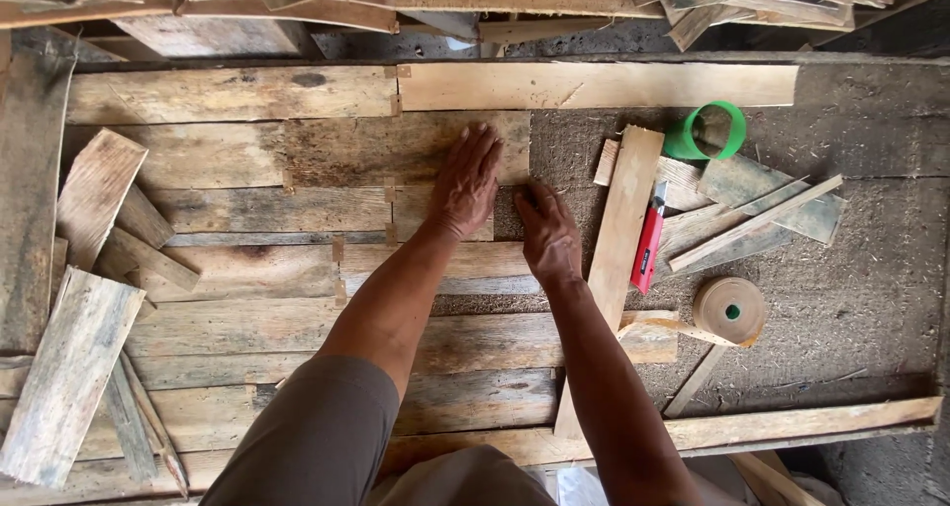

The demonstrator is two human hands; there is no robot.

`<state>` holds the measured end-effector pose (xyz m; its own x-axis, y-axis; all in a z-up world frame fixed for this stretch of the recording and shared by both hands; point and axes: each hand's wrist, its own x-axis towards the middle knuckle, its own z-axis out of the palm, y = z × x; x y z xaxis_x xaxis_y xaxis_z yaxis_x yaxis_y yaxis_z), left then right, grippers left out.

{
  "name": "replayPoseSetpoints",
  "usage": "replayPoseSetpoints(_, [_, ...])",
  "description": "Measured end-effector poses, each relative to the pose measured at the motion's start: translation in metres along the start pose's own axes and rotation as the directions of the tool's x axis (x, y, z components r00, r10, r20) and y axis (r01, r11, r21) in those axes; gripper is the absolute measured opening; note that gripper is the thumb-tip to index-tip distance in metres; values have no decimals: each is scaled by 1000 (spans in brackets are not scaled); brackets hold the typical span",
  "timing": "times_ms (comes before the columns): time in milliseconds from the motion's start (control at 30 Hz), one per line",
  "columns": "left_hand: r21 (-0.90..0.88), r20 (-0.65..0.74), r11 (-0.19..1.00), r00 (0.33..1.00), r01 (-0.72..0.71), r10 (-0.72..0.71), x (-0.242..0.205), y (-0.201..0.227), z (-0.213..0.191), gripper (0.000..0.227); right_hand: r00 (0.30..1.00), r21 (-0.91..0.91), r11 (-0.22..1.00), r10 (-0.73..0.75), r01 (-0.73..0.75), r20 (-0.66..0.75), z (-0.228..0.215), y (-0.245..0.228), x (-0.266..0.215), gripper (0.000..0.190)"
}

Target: Marking, measuring, and cutting thin wooden strips to fit a larger layout using a utility knife.

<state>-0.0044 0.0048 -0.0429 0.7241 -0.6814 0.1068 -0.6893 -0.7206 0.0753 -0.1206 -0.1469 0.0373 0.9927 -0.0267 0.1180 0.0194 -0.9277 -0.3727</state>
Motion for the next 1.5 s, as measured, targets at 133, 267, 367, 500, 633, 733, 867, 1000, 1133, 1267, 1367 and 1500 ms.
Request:
replayPoseSetpoints(133, [14,-27,1000,1000,5,-5,3,6,-2,66,999,-51,997,-52,53,8,-7,6,-8,32])
replayPoseSetpoints(267, [69,3,998,1000,10,-10,3,9,-4,64,979,153,967,204,-206,31,-5,23,-8,40])
replayPoseSetpoints(367, [80,-83,997,997,8,-2,0,8,-14,64,989,34,988,151,-151,3,-3,23,-6,64])
replayPoseSetpoints(500, [-40,-133,999,991,24,-29,-23,1,-27,58,945,-331,943,86,25,316,-1,9,-10,96])
replayPoseSetpoints(633, [-335,-227,942,971,-5,-75,-95,0,-64,51,940,-461,873,6,161,341,-2,2,-14,81])
replayPoseSetpoints(733, [-497,-303,868,939,-12,-161,-164,0,-107,49,965,-63,993,115,-102,236,-18,-12,-8,48])
replayPoseSetpoints(867, [-476,-212,857,920,198,-331,-266,2,-151,45,997,91,994,59,-55,-48,-9,-2,-9,21])
replayPoseSetpoints(1000, [-429,-204,822,846,374,-492,-374,-4,-178,42,991,-21,1000,-19,16,-133,5,27,-19,13])
replayPoseSetpoints(1133, [-285,-67,710,725,644,-685,-452,7,-198,43,997,-25,997,66,-67,-49,-7,20,-14,12])
replayPoseSetpoints(1267, [-240,-134,677,667,696,-733,-506,25,-203,49,976,-160,967,-208,197,-56,-12,23,-21,31])
replayPoseSetpoints(1367, [-216,-114,611,602,762,-791,-530,39,-200,54,963,-247,935,-267,255,-19,-13,32,-29,44])
replayPoseSetpoints(1500, [-226,-133,551,535,803,-834,-552,58,-195,59,973,-241,943,-214,228,81,-5,44,-38,31])
